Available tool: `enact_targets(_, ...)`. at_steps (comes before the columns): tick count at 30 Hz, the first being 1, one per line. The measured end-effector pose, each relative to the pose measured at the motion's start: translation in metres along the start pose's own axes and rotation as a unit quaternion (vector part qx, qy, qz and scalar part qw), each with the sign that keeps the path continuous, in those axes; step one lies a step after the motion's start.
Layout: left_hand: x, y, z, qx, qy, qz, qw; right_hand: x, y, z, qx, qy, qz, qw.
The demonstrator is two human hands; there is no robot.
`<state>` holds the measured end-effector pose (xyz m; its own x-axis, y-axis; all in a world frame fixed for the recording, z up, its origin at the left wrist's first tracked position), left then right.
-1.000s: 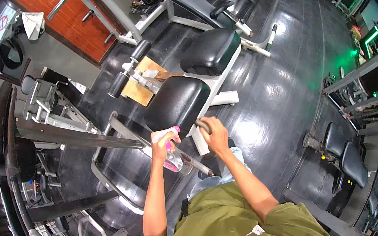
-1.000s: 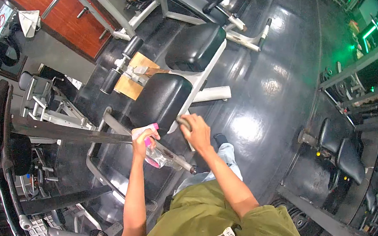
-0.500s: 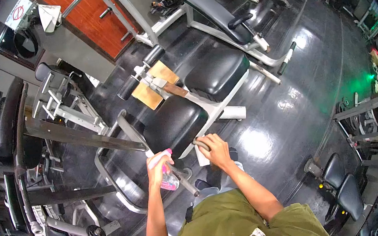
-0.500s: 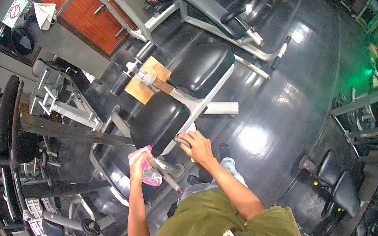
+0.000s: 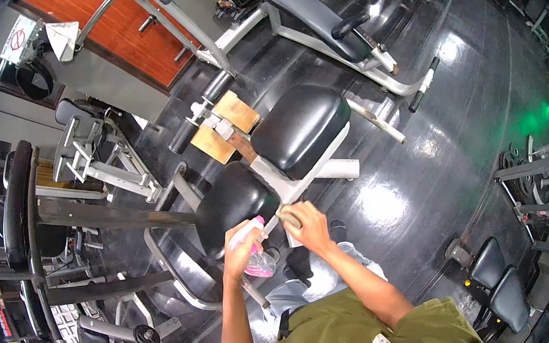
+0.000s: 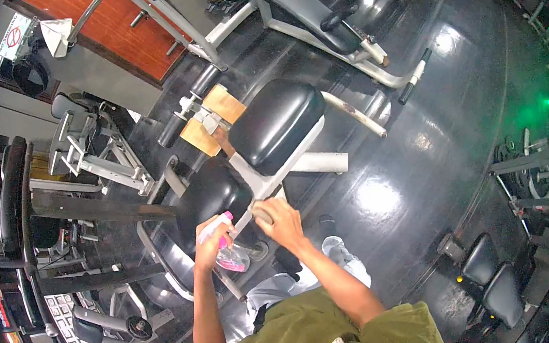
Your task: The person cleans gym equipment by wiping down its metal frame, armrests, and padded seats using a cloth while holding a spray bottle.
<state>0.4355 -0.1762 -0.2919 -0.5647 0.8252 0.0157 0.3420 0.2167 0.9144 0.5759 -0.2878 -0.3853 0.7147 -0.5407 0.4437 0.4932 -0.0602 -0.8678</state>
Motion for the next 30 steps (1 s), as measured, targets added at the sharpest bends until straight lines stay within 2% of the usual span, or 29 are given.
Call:
enact_targets(3, -0.011, 0.005, 0.013, 0.005, -0.008, 0.029, 1.000, 0.012, 0.008, 0.000, -0.014, -0.023, -0.031, 0.999)
enact_targets(6, -0.021, 0.004, 0.023, 0.006, 0.013, 0.043, 0.999, 0.039, 0.031, 0.016, -0.054, 0.066, -0.061, 0.995)
enact_targets(8, -0.027, 0.005, 0.033, 0.004, 0.013, 0.055, 0.998, 0.067, 0.044, 0.034, -0.077, 0.160, -0.065, 0.982)
enact_targets(9, -0.027, 0.004, 0.031, 0.000, 0.027, 0.061, 0.998, 0.072, 0.048, 0.039, -0.088, 0.163, -0.052, 0.981)
enact_targets(12, -0.028, 0.004, 0.028, 0.008, 0.048, 0.059, 0.997, 0.060, 0.048, 0.033, -0.092, 0.166, -0.006, 0.982)
enact_targets(16, -0.027, 0.004, 0.027, 0.028, 0.051, 0.054, 0.997, 0.033, 0.026, 0.007, -0.031, 0.062, 0.032, 0.997)
enact_targets(20, -0.028, 0.002, 0.027, 0.017, 0.046, 0.031, 0.998, 0.032, 0.022, 0.009, -0.054, 0.040, 0.046, 0.997)
enact_targets(24, -0.031, 0.003, 0.030, -0.002, 0.023, 0.066, 0.998, 0.062, 0.048, 0.036, -0.080, 0.152, -0.020, 0.985)
enact_targets(26, -0.037, 0.008, 0.036, 0.030, 0.027, 0.093, 0.995, 0.081, 0.058, 0.051, -0.115, 0.206, -0.020, 0.972)
enact_targets(30, -0.051, 0.016, 0.051, 0.011, 0.016, 0.106, 0.994, 0.086, 0.064, 0.058, -0.137, 0.230, 0.027, 0.963)
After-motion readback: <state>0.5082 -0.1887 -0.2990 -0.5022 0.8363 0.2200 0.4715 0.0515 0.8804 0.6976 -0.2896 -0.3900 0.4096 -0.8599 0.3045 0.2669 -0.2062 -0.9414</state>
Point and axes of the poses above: each hand's wrist, its own z-axis towards the middle knuckle, its own x-axis out of the back of the hand, y = z × x, the point moved 3 cm from there along z, towards the middle knuckle, and after that the axes turned 10 degrees about -y, right-handed, at the moved point
